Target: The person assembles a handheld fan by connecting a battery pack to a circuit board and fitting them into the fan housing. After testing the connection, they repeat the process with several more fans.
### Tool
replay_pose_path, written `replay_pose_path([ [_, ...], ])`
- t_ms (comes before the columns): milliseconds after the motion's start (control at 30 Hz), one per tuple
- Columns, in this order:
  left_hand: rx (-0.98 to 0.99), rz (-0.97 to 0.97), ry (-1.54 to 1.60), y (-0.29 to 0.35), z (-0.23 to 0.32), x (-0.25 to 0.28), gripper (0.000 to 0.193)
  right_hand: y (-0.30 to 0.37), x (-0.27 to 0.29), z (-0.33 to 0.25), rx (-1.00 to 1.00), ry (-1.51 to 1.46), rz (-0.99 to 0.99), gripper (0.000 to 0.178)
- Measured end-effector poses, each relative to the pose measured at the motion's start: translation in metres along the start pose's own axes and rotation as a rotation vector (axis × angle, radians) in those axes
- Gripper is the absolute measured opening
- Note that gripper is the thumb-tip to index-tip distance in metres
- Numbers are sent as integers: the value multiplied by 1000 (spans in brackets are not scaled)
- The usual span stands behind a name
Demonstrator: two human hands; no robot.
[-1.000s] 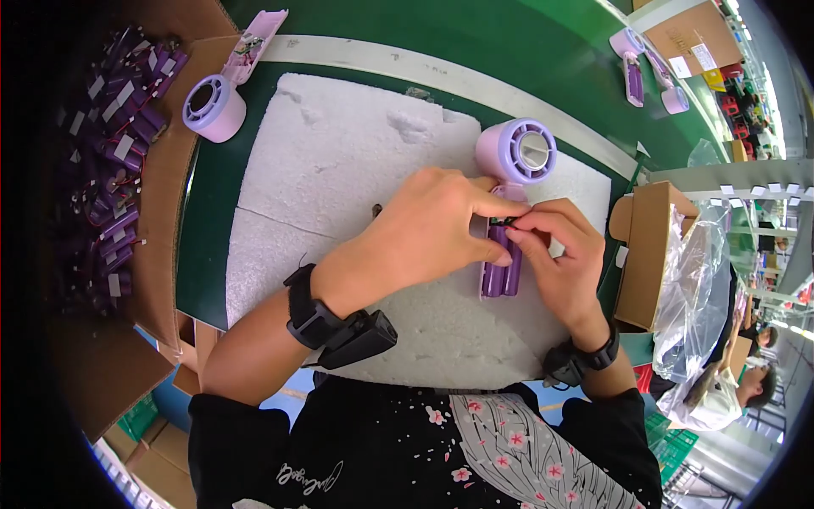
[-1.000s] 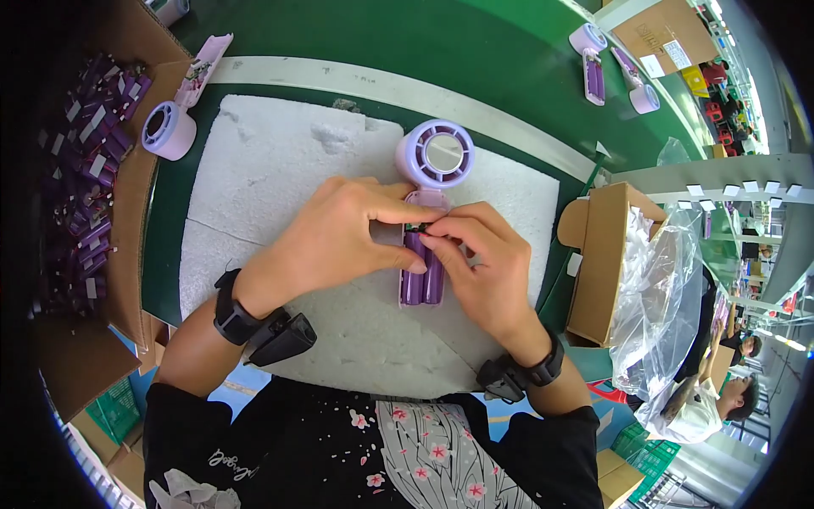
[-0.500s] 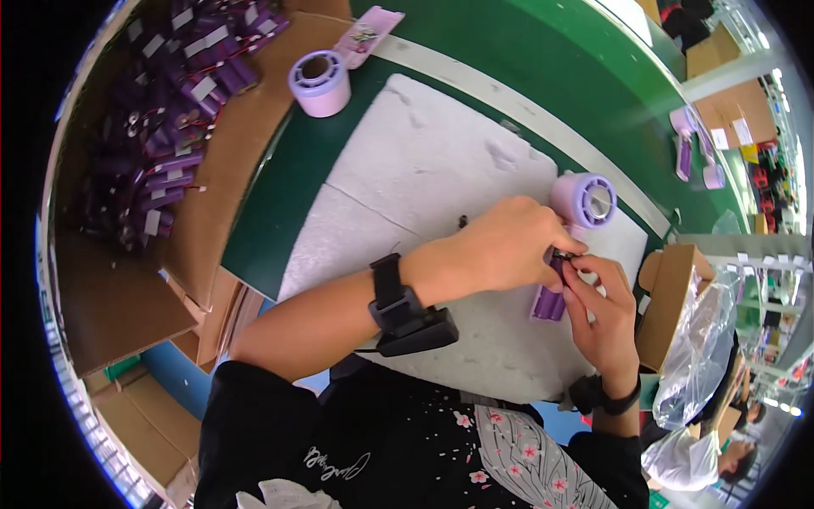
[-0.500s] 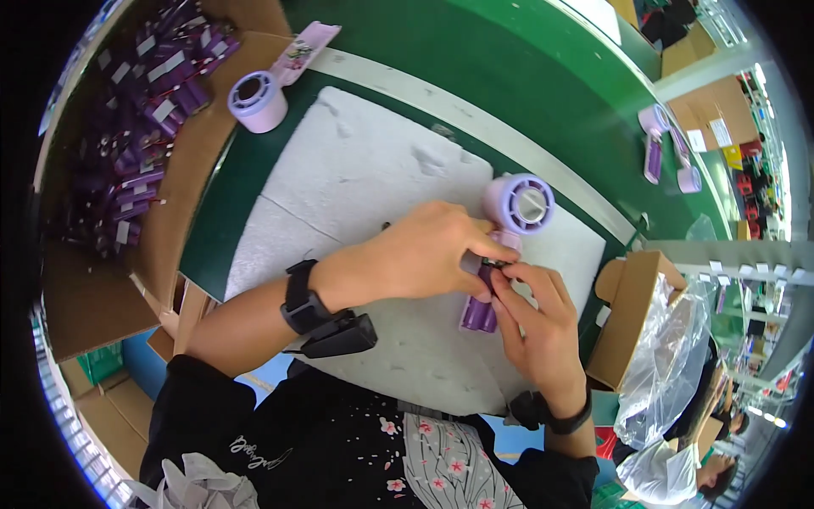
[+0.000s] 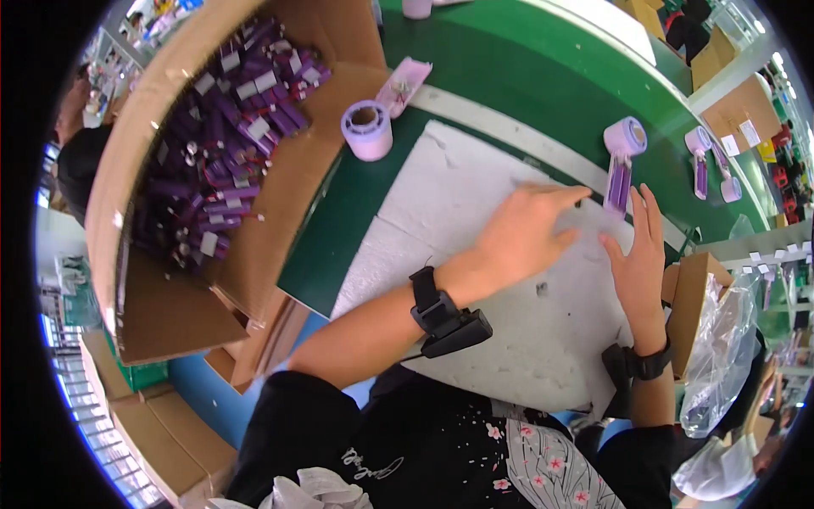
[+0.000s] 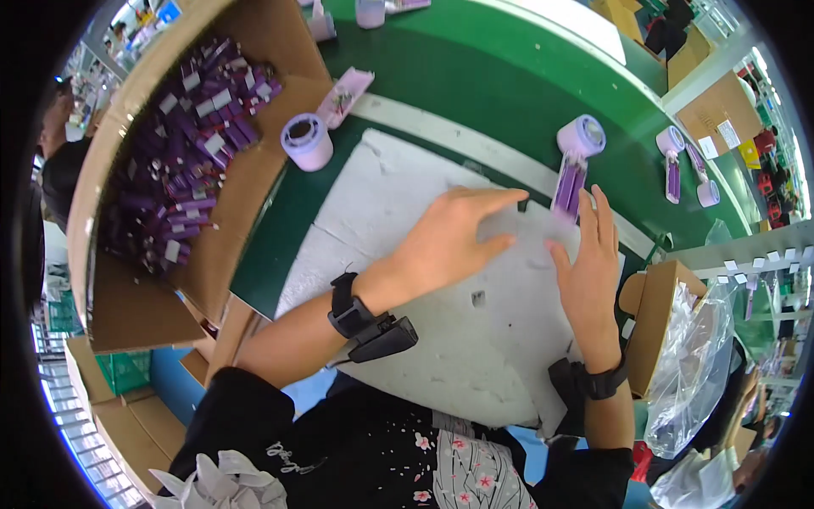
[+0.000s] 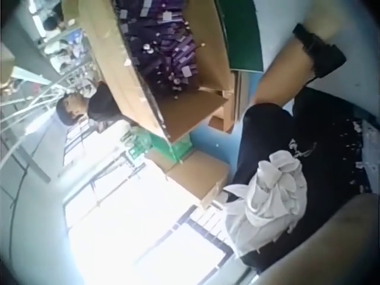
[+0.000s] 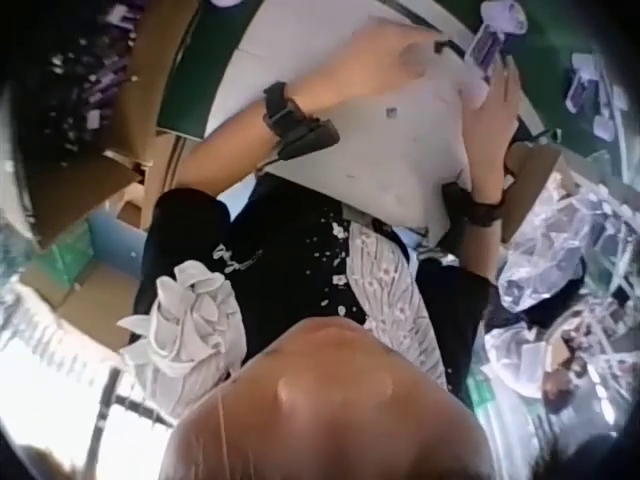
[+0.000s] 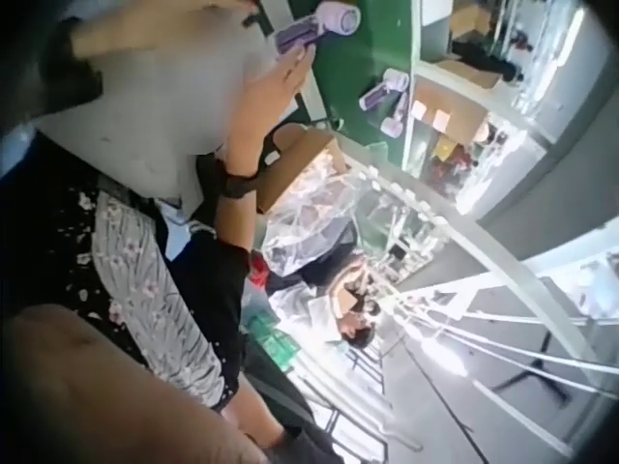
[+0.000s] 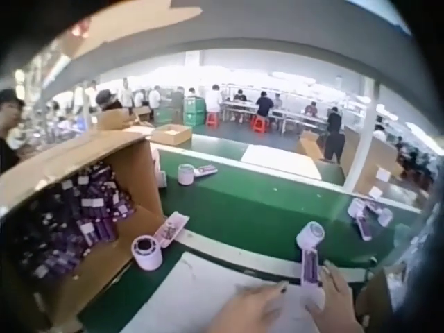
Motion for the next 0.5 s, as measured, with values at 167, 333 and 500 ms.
replay_pose_path([
  [167,77,310,-626,-1,-17,95,53,8,-13,31,-260,-379,-258,25],
  [333,316,411,-1043,36,-55,192,56,23,-14,31,-81,-504,-95,16],
  [500,664,208,-784,40,-83,200,55,22,-19,37,-90,-627,-77,10],
])
Point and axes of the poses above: each hand's wrist, its own y-axis away from the middle knuckle, its own x-axis out of the back of the hand, z = x × y, the point moved 7 cm from there along -y, towards the middle knuckle, and after that the axes turned 8 degrees about -y, right-handed, at the moved point
